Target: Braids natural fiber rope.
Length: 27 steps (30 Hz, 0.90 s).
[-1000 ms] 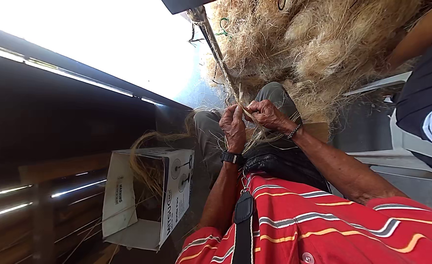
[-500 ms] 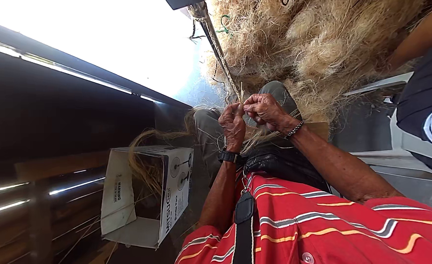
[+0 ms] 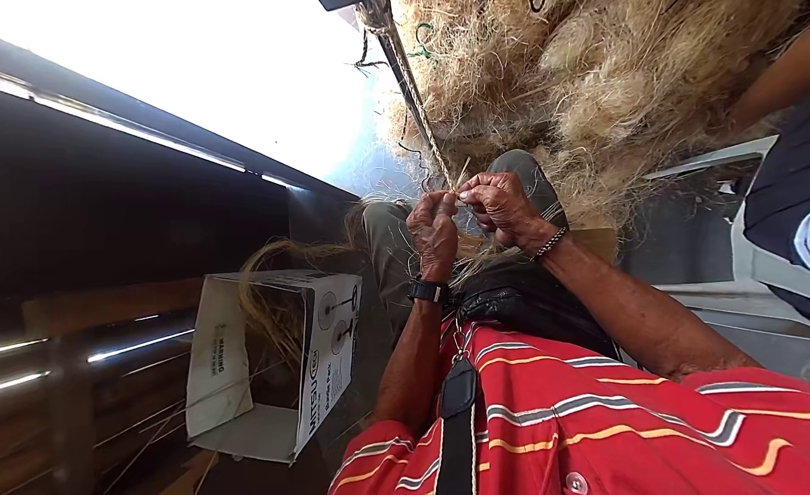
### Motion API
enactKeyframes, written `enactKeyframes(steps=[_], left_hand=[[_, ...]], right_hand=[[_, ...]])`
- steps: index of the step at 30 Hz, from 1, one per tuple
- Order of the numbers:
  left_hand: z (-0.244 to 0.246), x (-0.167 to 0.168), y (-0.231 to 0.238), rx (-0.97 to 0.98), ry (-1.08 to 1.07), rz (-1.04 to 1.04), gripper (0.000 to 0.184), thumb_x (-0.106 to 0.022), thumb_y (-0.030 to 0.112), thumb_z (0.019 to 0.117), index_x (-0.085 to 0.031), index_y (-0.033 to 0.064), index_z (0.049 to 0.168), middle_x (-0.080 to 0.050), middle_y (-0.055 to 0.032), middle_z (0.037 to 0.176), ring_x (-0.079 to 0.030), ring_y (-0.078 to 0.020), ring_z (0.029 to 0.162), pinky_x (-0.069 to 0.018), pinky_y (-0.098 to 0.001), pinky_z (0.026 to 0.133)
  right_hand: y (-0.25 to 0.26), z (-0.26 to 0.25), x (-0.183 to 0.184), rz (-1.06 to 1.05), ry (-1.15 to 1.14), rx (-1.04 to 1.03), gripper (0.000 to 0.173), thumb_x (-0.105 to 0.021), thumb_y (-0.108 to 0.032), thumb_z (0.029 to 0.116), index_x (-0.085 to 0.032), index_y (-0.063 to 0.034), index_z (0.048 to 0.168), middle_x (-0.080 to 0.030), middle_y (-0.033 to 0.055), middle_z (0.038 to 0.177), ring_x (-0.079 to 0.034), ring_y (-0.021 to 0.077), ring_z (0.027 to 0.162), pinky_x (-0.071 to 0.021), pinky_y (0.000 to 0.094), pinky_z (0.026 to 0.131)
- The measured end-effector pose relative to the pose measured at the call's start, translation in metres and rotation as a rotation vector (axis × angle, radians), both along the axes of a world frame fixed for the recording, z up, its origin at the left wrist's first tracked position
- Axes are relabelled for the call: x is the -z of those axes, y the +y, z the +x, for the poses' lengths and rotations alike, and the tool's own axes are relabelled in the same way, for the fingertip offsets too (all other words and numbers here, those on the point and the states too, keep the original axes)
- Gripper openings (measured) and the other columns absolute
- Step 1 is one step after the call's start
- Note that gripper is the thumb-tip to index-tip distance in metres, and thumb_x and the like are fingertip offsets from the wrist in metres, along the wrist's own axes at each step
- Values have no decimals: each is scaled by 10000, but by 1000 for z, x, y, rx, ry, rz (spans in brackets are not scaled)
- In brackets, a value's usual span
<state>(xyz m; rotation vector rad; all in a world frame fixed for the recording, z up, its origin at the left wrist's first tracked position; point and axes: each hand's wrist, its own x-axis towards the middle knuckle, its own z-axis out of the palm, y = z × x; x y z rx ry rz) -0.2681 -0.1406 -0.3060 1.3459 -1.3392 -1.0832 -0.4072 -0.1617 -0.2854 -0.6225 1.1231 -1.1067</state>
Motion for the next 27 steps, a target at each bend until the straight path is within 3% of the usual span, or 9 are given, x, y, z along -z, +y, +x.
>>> enactKeyframes(steps=[3, 8, 12, 18, 21, 23, 25, 27], left_hand=[[-1, -1, 1, -14, 70, 94, 187, -597, 317, 1042, -698, 159, 1045, -618, -14, 713, -521, -89, 498, -444, -230, 438], [6, -5, -2, 52, 365, 355, 129, -569, 275, 1056, -659, 194, 1012, -534, 16, 635, -304, -26, 381, -266, -164, 347], [14, 4, -5, 203, 636, 538, 100, -531, 207, 1041, -619, 205, 993, -475, 47, 640, -297, -4, 387, -282, -147, 347], [19, 19, -8, 339, 999, 712, 112, -525, 164, 999, -618, 170, 937, -491, 57, 629, -382, 3, 415, -338, -128, 383], [16, 22, -8, 330, 1023, 768, 156, -507, 184, 1021, -614, 159, 909, -495, 58, 618, -391, 9, 402, -348, -119, 372], [14, 22, -7, 309, 969, 778, 127, -536, 145, 963, -619, 159, 867, -500, 56, 602, -396, 6, 403, -346, -129, 370], [15, 18, -7, 278, 739, 751, 113, -540, 133, 956, -620, 170, 884, -539, 50, 646, -438, -15, 456, -387, -162, 422], [16, 10, -5, 202, 425, 651, 107, -556, 202, 1018, -657, 166, 1012, -626, 38, 761, -569, -43, 588, -513, -215, 551]], right_hand=[[1, 1, 0, 37, -35, 24, 92, -594, -19, 953, -650, -38, 883, -400, -36, 512, -293, 33, 377, -251, 196, 348], [-1, -1, 4, 44, -104, -2, 96, -579, -12, 952, -642, -40, 885, -376, -46, 503, -287, 30, 376, -246, 192, 350], [-3, -5, 6, 50, -150, -45, 100, -570, -17, 963, -644, -48, 902, -384, -52, 520, -281, 21, 389, -244, 186, 363], [-4, -5, 18, -86, -4, -134, 67, -609, 1, 977, -668, -29, 985, -589, 4, 644, -353, 23, 417, -280, 185, 374], [-5, -4, 17, -106, 75, -159, 55, -603, -4, 992, -650, -30, 1005, -614, 13, 686, -391, 27, 433, -301, 185, 389], [-5, -3, 15, -108, 81, -182, 61, -567, -2, 1011, -613, -41, 1014, -645, 14, 703, -437, 20, 444, -328, 174, 394], [-4, -3, 16, -116, 81, -174, 65, -555, 5, 1012, -607, -35, 1008, -637, 13, 702, -459, 27, 463, -347, 181, 409], [-4, -2, 20, -156, 116, -152, 63, -558, 18, 1000, -612, -12, 991, -623, 14, 691, -475, 32, 479, -361, 184, 425]])
